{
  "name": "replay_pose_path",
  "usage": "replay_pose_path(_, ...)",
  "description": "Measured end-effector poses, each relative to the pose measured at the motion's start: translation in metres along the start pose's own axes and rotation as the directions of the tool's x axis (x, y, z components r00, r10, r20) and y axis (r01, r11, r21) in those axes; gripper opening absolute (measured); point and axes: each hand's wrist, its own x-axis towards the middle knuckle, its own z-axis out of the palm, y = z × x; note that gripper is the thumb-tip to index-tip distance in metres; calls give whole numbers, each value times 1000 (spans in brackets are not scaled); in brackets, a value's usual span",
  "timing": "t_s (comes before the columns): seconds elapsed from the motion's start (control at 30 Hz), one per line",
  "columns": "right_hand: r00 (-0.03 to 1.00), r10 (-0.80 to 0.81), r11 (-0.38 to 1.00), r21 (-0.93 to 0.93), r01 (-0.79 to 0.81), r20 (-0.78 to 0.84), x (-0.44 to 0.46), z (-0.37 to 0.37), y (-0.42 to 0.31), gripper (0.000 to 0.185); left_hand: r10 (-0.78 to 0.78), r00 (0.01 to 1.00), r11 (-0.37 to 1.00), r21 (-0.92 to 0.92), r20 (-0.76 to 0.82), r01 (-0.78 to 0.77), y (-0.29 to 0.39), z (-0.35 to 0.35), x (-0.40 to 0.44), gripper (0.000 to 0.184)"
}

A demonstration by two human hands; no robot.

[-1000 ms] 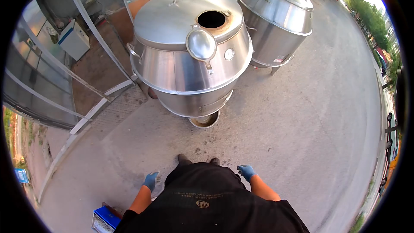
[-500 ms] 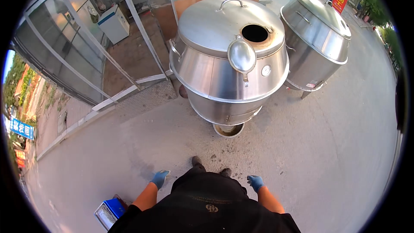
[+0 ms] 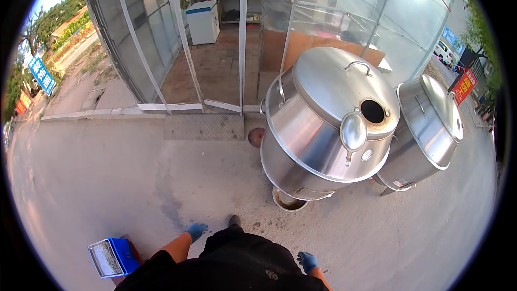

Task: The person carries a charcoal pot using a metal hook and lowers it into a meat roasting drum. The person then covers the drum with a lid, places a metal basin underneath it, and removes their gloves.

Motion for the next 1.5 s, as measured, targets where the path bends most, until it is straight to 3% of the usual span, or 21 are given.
replay_pose_path(0.07,998,-44,998,53,42,33,1,1,-15,35,162,984,956,258,-74,-138,1,4,14,31)
replay_pose_path(0.17,990,-114,984,145,102,84,-17,17,-58,35,327,929,922,273,-172,-274,66,27,11,28)
replay_pose_path(0.23,932,-314,932,250,264,184,-55,54,-112,35,476,872,879,64,-110,-472,108,49,25,30)
replay_pose_path(0.3,875,-408,904,252,346,262,-97,98,-171,37,350,934,834,-479,70,-276,169,80,21,41)
replay_pose_path(0.37,797,-485,862,351,366,360,-111,133,-209,38,266,918,715,-698,294,16,241,105,3,48)
replay_pose_path(0.43,777,-482,852,423,309,404,-123,167,-242,38,256,874,730,-676,413,106,314,129,-39,49)
replay_pose_path(0.53,747,-509,804,547,235,428,-138,210,-270,39,194,887,802,-589,420,103,340,169,-35,51)
replay_pose_path(0.57,750,-509,803,546,238,422,-137,213,-268,39,301,882,835,-548,362,-60,342,180,-28,50)
replay_pose_path(0.6,687,-621,775,423,469,378,-138,218,-269,38,408,858,841,-493,310,-222,343,186,-23,49)
replay_pose_path(0.63,600,-717,694,273,667,355,-141,221,-269,38,404,858,842,-495,317,-214,341,188,-19,49)
replay_pose_path(0.67,686,-627,762,474,442,368,-142,224,-273,37,389,869,834,-517,307,-192,338,189,-15,48)
replay_pose_path(0.77,790,-500,795,549,256,355,-151,233,-278,37,353,908,845,-493,225,-207,340,185,-15,49)
replay_pose_path(0.8,797,-492,797,549,251,349,-148,235,-275,37,328,917,902,-363,226,-233,336,180,-9,51)
replay_pose_path(0.87,570,-674,723,262,639,469,-142,239,-268,36,293,929,944,-223,227,-243,327,172,6,54)
replay_pose_path(0.9,577,-671,728,263,634,466,-143,245,-269,36,353,921,935,-106,168,-339,326,167,14,56)
replay_pose_path(0.93,662,-583,801,471,370,471,-143,252,-273,35,419,900,905,21,117,-424,325,162,21,59)
replay_pose_path(0.97,719,-482,768,637,70,501,-143,259,-277,35,416,901,906,24,123,-422,323,158,27,59)
replay_pose_path(1.03,744,-453,770,636,49,491,-149,273,-289,35,521,851,848,76,70,-525,334,143,26,62)
replay_pose_path(1.2,757,-427,764,645,9,495,-144,308,-306,34,527,848,817,239,58,-525,357,99,28,61)
replay_pose_path(1.4,641,-421,814,580,-45,642,-112,359,-307,36,595,803,752,379,-37,-540,351,33,39,57)
replay_pose_path(1.5,739,-226,898,429,-94,634,-120,394,-320,37,593,795,758,419,-124,-500,341,-3,42,58)
